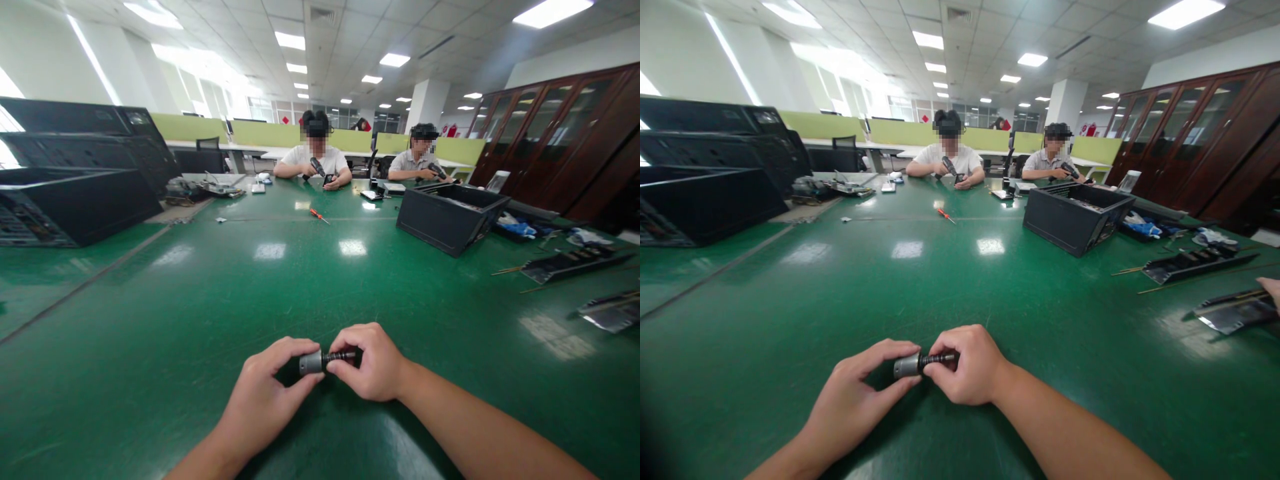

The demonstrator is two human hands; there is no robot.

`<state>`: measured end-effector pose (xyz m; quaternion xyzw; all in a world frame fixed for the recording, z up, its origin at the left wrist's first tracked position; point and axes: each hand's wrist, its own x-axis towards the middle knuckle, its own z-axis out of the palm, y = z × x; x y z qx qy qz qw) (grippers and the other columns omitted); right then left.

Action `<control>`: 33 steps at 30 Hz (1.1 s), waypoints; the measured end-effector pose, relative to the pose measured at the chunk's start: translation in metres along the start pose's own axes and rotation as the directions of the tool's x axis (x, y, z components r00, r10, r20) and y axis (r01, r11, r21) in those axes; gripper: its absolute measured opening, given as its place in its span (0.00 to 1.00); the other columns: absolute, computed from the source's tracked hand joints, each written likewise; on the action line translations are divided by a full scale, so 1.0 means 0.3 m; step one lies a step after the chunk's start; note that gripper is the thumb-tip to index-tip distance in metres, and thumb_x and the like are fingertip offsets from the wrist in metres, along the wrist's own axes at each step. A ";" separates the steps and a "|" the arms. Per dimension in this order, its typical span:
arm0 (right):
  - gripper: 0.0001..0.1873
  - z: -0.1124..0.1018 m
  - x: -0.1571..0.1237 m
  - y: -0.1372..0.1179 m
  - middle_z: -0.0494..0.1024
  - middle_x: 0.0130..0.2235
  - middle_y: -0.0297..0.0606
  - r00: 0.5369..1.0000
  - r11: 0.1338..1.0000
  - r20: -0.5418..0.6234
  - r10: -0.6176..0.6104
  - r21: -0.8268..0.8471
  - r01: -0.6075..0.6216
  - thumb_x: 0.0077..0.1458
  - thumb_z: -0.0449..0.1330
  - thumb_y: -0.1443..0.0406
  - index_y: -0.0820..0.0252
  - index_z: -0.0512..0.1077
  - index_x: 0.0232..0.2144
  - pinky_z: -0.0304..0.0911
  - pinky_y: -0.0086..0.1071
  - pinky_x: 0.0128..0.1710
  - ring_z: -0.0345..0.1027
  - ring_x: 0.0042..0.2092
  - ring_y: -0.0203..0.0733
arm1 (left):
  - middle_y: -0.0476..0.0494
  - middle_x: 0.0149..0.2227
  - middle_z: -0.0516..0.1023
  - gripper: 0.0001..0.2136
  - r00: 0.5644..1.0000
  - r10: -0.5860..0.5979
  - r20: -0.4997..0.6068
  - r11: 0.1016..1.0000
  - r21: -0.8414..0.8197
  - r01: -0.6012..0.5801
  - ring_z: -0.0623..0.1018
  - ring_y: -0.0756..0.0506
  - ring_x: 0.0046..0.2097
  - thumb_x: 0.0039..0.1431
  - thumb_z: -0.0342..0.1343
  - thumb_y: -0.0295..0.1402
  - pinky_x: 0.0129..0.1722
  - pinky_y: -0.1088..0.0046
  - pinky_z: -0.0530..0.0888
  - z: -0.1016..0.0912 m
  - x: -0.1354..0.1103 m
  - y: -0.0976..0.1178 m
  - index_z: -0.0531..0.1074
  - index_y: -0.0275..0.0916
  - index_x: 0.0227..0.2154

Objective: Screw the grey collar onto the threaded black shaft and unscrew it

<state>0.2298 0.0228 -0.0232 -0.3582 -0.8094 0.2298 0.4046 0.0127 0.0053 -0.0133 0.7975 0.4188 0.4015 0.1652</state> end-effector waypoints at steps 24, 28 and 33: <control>0.03 -0.004 0.003 -0.003 0.76 0.25 0.33 1.000 1.000 0.002 0.021 0.009 -0.021 0.50 0.64 0.65 0.58 0.74 0.28 0.59 0.28 0.28 0.68 0.26 0.37 | 0.51 0.38 0.84 0.11 1.000 -0.022 -0.004 1.000 -0.012 0.022 0.83 0.47 0.39 0.54 0.65 0.30 0.41 0.74 0.78 -0.003 -0.003 0.005 0.78 0.46 0.40; 0.03 -0.004 0.005 -0.003 0.75 0.25 0.33 1.000 1.000 -0.002 0.019 0.014 -0.019 0.50 0.64 0.65 0.59 0.74 0.28 0.59 0.29 0.29 0.68 0.26 0.37 | 0.53 0.38 0.83 0.12 1.000 -0.002 -0.015 1.000 -0.001 0.002 0.83 0.48 0.39 0.53 0.65 0.29 0.41 0.76 0.77 -0.003 -0.001 0.001 0.78 0.46 0.41; 0.03 -0.003 0.001 -0.002 0.75 0.24 0.32 1.000 0.999 -0.005 0.024 0.022 -0.024 0.49 0.64 0.65 0.59 0.74 0.27 0.58 0.28 0.29 0.67 0.26 0.36 | 0.54 0.38 0.83 0.13 1.000 0.014 -0.025 1.000 -0.002 -0.014 0.82 0.50 0.39 0.53 0.66 0.29 0.41 0.77 0.77 0.000 -0.004 -0.007 0.78 0.47 0.41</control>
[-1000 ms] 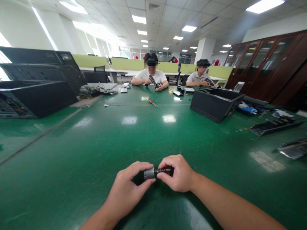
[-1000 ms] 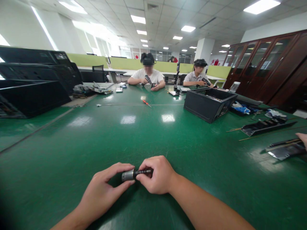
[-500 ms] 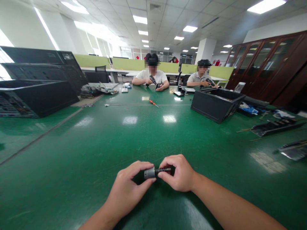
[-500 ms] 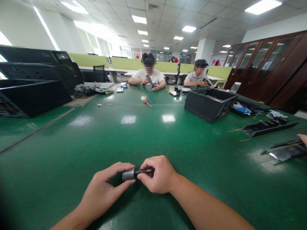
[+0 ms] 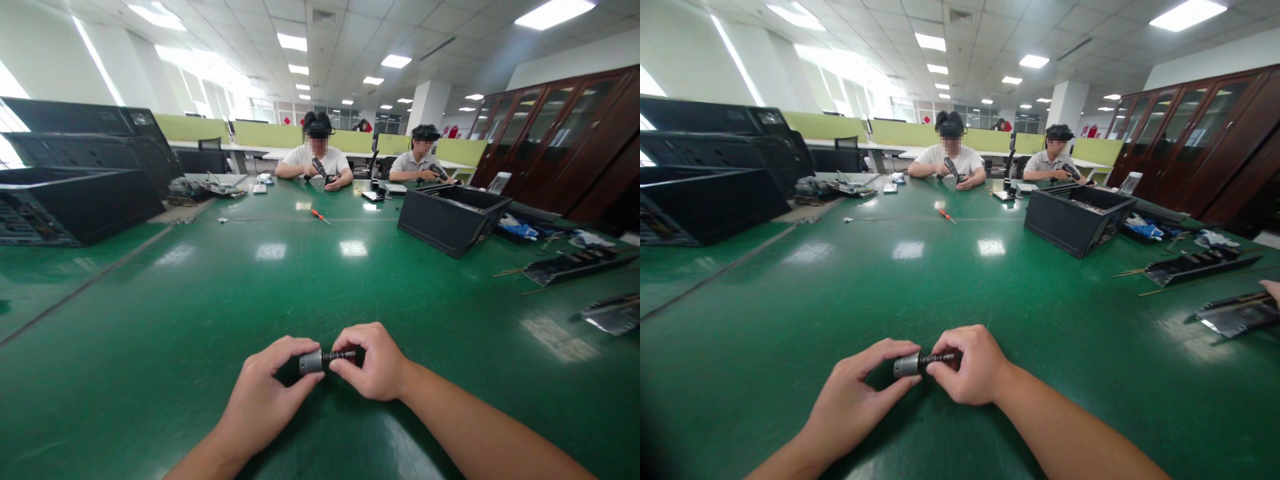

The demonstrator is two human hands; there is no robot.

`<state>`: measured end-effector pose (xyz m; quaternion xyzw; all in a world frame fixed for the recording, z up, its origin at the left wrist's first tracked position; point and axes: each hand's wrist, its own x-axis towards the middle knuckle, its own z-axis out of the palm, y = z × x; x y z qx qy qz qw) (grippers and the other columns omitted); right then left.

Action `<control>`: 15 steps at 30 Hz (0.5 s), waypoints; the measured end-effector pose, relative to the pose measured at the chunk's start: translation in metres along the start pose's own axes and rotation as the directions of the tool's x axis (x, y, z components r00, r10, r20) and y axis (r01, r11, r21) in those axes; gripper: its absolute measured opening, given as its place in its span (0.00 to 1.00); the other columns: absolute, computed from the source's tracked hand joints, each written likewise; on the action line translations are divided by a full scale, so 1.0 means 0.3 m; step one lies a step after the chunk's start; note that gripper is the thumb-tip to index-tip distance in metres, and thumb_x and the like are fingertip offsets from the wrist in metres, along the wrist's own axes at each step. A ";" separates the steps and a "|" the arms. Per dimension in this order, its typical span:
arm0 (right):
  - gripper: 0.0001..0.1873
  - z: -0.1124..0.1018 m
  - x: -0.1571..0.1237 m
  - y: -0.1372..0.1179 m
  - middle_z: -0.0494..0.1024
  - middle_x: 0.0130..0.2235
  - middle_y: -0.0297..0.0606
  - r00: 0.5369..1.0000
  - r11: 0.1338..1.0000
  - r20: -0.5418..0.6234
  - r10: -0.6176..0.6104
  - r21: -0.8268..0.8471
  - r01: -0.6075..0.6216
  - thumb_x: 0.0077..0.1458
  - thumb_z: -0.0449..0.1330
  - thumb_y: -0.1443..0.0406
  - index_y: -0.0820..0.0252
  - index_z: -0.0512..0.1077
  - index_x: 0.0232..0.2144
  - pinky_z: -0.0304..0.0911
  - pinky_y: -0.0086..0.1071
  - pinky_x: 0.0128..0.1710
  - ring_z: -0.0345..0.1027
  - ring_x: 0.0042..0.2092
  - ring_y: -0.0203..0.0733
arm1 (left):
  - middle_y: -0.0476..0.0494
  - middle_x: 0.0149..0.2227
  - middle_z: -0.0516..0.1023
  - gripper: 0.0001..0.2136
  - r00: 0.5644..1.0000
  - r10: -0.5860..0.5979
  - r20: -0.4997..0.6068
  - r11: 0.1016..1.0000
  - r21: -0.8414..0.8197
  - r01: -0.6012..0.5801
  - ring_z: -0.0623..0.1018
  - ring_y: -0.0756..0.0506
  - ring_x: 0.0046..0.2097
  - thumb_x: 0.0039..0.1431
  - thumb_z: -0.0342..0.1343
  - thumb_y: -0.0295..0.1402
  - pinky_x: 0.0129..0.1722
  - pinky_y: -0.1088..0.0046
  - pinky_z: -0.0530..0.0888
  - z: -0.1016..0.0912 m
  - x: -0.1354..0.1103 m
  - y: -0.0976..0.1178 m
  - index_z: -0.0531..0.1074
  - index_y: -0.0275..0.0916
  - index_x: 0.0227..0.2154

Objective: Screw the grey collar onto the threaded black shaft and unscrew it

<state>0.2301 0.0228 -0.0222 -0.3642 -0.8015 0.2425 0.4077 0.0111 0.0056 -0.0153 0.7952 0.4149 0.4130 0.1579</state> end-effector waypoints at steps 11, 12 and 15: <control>0.03 -0.001 0.001 -0.004 0.75 0.24 0.32 1.000 1.000 0.003 0.003 0.003 -0.003 0.49 0.64 0.65 0.59 0.74 0.28 0.58 0.28 0.29 0.67 0.26 0.36 | 0.55 0.38 0.83 0.13 1.000 0.008 -0.007 1.000 0.002 -0.008 0.82 0.50 0.39 0.53 0.66 0.29 0.41 0.78 0.77 0.002 0.001 -0.001 0.77 0.48 0.42; 0.03 -0.002 0.000 -0.004 0.75 0.24 0.32 1.000 1.000 0.004 0.004 0.004 -0.004 0.49 0.64 0.65 0.59 0.74 0.28 0.58 0.28 0.29 0.67 0.26 0.36 | 0.54 0.38 0.83 0.12 1.000 0.009 -0.005 1.000 0.004 -0.009 0.82 0.50 0.39 0.53 0.66 0.30 0.41 0.78 0.77 0.002 0.001 -0.001 0.77 0.47 0.42; 0.03 -0.003 0.001 -0.005 0.74 0.24 0.32 1.000 1.000 0.009 0.004 0.006 -0.004 0.50 0.64 0.65 0.59 0.74 0.28 0.58 0.28 0.29 0.67 0.26 0.36 | 0.53 0.38 0.83 0.12 1.000 0.015 -0.004 1.000 0.006 -0.015 0.82 0.49 0.39 0.54 0.66 0.30 0.42 0.77 0.77 -0.001 0.000 -0.001 0.78 0.47 0.42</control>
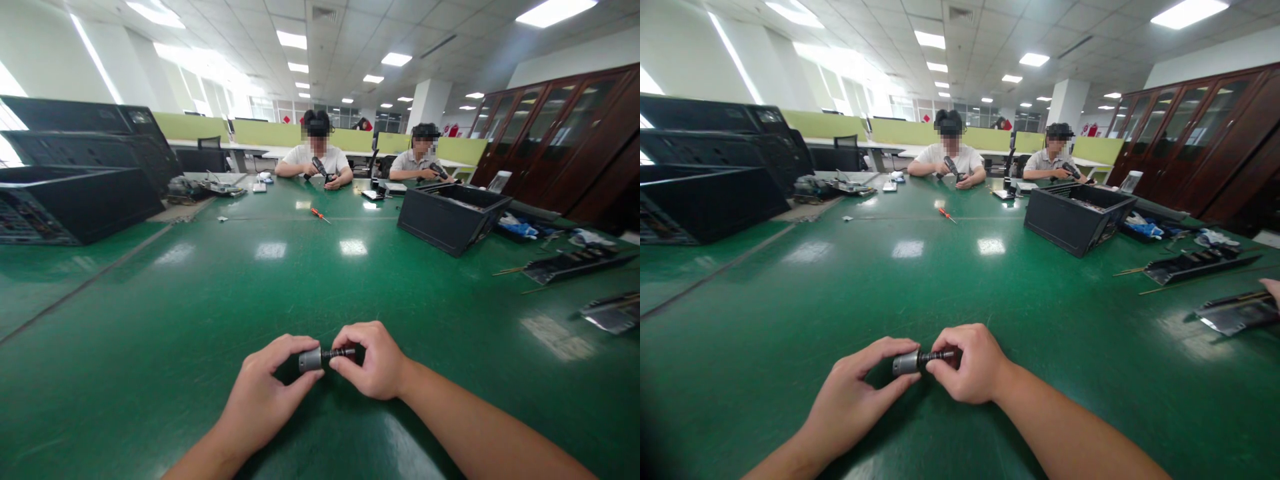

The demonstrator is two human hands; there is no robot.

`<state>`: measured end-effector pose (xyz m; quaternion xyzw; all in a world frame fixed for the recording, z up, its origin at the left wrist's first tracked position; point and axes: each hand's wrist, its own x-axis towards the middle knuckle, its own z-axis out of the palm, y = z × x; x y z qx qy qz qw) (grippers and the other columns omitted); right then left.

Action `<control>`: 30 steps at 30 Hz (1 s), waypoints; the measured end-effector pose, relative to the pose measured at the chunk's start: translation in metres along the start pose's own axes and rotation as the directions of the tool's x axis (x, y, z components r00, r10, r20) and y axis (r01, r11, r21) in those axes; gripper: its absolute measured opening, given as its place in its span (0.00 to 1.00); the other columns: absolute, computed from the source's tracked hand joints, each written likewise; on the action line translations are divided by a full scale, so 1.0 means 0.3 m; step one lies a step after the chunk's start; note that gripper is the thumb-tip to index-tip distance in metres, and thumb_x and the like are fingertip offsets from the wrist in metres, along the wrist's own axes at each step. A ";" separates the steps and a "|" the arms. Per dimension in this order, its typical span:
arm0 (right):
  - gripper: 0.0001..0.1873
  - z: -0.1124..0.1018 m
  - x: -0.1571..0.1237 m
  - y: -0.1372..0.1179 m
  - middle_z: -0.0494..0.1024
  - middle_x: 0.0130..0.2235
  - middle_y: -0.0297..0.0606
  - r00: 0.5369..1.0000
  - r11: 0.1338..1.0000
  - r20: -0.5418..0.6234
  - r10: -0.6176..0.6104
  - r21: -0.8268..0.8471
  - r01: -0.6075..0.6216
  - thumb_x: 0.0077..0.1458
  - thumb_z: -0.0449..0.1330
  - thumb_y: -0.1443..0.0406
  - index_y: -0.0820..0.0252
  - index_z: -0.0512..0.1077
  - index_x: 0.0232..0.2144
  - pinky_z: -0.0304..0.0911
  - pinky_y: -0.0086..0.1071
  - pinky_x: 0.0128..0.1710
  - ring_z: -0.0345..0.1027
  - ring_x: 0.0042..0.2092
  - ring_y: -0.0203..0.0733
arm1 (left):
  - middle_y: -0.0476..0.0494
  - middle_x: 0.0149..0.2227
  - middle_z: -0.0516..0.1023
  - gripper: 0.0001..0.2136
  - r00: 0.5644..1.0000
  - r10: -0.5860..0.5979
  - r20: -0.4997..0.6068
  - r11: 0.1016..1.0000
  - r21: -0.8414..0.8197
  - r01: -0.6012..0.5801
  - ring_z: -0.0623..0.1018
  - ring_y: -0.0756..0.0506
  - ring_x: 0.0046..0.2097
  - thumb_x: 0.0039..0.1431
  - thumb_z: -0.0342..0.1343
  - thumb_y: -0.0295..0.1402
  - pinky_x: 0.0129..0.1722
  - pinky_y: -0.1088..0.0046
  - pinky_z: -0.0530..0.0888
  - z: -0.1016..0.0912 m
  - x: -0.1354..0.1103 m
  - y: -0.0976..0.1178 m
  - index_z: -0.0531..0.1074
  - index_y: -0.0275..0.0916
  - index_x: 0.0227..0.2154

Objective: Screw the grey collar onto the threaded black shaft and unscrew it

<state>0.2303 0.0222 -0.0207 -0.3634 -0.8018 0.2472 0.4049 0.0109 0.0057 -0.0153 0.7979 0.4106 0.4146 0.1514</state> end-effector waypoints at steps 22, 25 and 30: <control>0.03 -0.001 0.000 0.000 0.74 0.25 0.32 1.000 1.000 -0.010 -0.013 -0.013 0.013 0.51 0.63 0.65 0.58 0.73 0.28 0.59 0.28 0.30 0.68 0.27 0.37 | 0.52 0.38 0.83 0.12 1.000 0.022 -0.012 1.000 0.014 -0.022 0.82 0.49 0.39 0.54 0.66 0.30 0.42 0.76 0.77 -0.004 0.000 -0.002 0.77 0.46 0.42; 0.03 -0.002 0.002 -0.001 0.75 0.25 0.32 1.000 1.000 -0.014 -0.009 -0.013 0.009 0.50 0.63 0.65 0.58 0.73 0.28 0.60 0.28 0.30 0.68 0.27 0.37 | 0.52 0.38 0.83 0.12 1.000 0.020 -0.011 1.000 0.012 -0.020 0.82 0.48 0.39 0.54 0.65 0.30 0.42 0.76 0.77 -0.007 0.000 -0.001 0.77 0.46 0.42; 0.03 -0.005 0.001 -0.002 0.75 0.25 0.32 1.000 1.000 -0.018 -0.015 -0.020 0.014 0.50 0.63 0.65 0.58 0.73 0.28 0.60 0.29 0.30 0.68 0.27 0.37 | 0.50 0.38 0.83 0.11 1.000 0.010 -0.012 1.000 0.016 -0.010 0.82 0.47 0.40 0.54 0.65 0.30 0.42 0.75 0.78 -0.009 0.005 0.006 0.78 0.45 0.42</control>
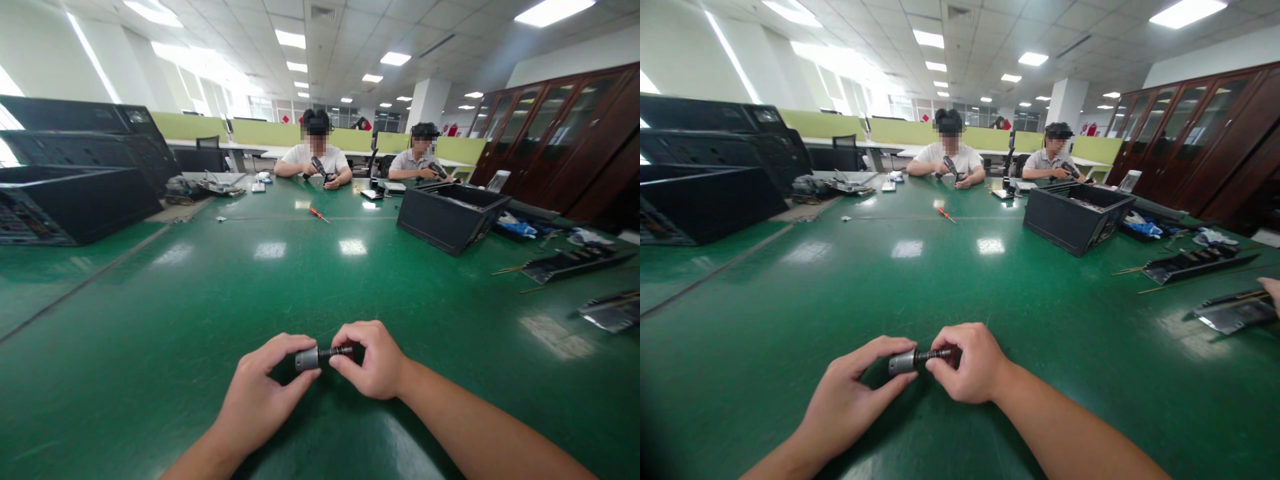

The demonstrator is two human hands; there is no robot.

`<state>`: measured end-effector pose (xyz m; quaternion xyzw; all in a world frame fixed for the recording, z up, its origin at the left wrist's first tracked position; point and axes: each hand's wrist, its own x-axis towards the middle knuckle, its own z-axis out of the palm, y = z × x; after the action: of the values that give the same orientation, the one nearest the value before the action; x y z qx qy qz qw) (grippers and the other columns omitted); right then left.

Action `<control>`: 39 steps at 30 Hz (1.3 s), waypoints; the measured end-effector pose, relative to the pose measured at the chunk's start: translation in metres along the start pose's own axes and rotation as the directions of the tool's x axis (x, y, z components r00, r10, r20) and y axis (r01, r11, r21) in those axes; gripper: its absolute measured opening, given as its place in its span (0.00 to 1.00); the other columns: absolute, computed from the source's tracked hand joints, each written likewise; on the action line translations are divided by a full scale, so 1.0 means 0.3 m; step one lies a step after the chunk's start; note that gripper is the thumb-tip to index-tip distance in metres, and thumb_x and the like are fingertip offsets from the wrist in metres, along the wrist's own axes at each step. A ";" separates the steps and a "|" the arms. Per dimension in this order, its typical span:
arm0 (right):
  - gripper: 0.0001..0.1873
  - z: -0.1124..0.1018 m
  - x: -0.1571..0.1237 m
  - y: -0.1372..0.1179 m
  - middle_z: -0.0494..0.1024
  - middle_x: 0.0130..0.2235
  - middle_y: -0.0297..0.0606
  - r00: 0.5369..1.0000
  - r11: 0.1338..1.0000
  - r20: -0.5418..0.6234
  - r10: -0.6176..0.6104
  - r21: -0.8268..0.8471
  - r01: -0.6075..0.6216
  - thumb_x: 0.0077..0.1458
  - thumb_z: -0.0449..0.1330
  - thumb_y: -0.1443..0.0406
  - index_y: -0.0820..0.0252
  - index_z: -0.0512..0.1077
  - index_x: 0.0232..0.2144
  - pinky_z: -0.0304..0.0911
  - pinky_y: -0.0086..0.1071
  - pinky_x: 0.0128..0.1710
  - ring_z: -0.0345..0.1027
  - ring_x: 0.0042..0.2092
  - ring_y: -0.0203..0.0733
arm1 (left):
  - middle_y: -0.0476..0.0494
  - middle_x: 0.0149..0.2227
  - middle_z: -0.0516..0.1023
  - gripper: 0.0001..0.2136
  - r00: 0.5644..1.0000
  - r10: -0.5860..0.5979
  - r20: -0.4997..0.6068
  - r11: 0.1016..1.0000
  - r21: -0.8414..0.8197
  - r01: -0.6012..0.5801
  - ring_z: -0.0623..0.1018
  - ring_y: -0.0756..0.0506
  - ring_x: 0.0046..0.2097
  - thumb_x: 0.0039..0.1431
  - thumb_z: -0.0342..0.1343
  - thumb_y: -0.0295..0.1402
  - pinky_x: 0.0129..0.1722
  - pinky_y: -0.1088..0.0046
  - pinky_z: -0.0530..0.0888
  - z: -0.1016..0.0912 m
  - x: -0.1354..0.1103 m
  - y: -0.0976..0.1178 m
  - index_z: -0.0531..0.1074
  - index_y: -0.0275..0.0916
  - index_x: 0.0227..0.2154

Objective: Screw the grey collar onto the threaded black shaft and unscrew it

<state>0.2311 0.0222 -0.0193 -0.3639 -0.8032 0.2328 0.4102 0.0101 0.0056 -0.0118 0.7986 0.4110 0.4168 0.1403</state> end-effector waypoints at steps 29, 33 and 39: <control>0.02 -0.004 0.002 -0.006 0.75 0.25 0.33 1.000 1.000 -0.015 -0.004 -0.003 0.004 0.52 0.62 0.65 0.58 0.73 0.28 0.63 0.29 0.31 0.69 0.27 0.38 | 0.48 0.37 0.84 0.11 0.999 -0.008 -0.034 1.000 0.007 0.008 0.83 0.46 0.38 0.54 0.66 0.32 0.40 0.73 0.79 -0.006 0.000 0.001 0.78 0.44 0.41; 0.02 -0.004 0.002 -0.005 0.75 0.25 0.32 1.000 1.000 -0.020 -0.008 -0.013 0.008 0.51 0.62 0.65 0.58 0.73 0.28 0.63 0.29 0.30 0.69 0.27 0.38 | 0.48 0.37 0.84 0.11 0.999 -0.014 -0.035 1.000 0.006 0.015 0.83 0.46 0.38 0.53 0.65 0.32 0.41 0.73 0.79 -0.004 0.001 -0.002 0.79 0.44 0.40; 0.02 -0.007 0.003 -0.008 0.75 0.25 0.33 1.000 1.000 -0.022 0.001 -0.012 -0.001 0.51 0.62 0.65 0.58 0.72 0.28 0.63 0.29 0.30 0.69 0.27 0.38 | 0.48 0.37 0.84 0.10 0.999 -0.012 -0.036 1.000 0.007 0.012 0.83 0.46 0.37 0.53 0.65 0.33 0.39 0.73 0.79 -0.007 0.005 0.004 0.79 0.43 0.40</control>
<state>0.2316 0.0215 -0.0163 -0.3692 -0.7998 0.2242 0.4168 0.0097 0.0057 -0.0089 0.7889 0.4197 0.4289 0.1323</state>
